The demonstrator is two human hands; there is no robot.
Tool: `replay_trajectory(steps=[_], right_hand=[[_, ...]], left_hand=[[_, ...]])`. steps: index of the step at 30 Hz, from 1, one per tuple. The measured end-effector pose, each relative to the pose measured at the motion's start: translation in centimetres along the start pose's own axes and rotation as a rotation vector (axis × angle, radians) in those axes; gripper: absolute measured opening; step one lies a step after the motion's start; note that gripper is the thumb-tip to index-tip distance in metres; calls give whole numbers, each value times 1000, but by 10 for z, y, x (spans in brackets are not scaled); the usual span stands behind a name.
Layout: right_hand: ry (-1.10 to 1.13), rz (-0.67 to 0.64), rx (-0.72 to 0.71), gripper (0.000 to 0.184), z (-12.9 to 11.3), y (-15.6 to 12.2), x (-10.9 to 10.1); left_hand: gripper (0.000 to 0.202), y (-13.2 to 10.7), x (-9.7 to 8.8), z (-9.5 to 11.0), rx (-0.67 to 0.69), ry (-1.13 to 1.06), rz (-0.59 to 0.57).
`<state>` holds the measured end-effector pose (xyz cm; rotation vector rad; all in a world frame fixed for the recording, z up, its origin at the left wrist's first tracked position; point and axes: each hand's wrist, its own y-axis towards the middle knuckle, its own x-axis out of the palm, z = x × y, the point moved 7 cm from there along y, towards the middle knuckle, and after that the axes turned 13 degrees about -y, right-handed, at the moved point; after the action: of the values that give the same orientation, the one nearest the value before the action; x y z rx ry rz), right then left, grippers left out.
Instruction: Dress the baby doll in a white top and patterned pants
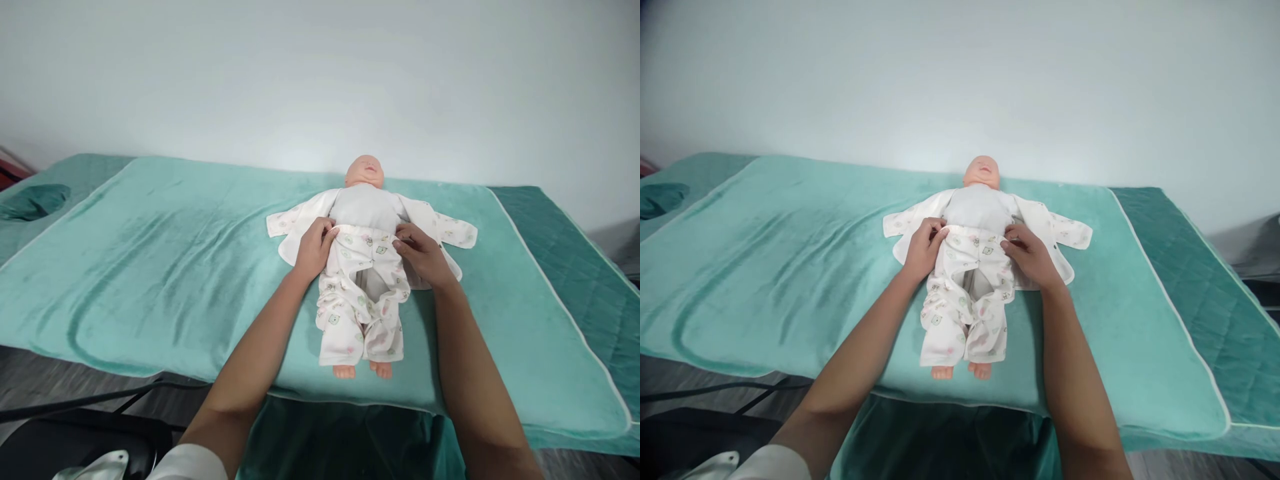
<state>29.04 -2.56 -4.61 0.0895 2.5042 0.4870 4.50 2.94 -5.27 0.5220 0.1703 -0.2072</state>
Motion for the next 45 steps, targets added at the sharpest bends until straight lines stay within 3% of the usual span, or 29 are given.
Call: replay_trajectory(steps=[5,8,11,15,18,22,24,26,31,38,41,45], right_hand=[[-182,173,98,23,8,13,-5],[-263,209,141,22,10,32,-5],[-173,174,258,27,22,50,1],[26,160,346,31,35,55,7],[31,159,298,29,29,51,6],[-35,90,80,28,9,54,5],[-64,83,35,30,6,56,5],[-105,84,79,31,11,59,6],[-274,131,137,29,20,76,4],[-244,118,329,30,39,98,7],[-233,140,311,30,34,94,7],[-237,122,152,31,19,91,9]], left_hand=[[18,23,-1,-8,-60,126,43],[15,46,0,-15,-62,49,81],[16,62,1,-28,-125,-65,101],[18,64,3,-36,-201,-109,59],[18,63,3,-25,-105,-72,17],[17,64,7,-5,105,-42,-90],[17,67,8,-6,83,-63,-122],[18,71,9,-12,7,-65,-124],[16,87,8,-27,-127,-5,-60],[17,104,7,-46,-240,-24,-11],[16,103,11,-42,-200,6,-56],[18,101,16,-23,37,112,-139]])
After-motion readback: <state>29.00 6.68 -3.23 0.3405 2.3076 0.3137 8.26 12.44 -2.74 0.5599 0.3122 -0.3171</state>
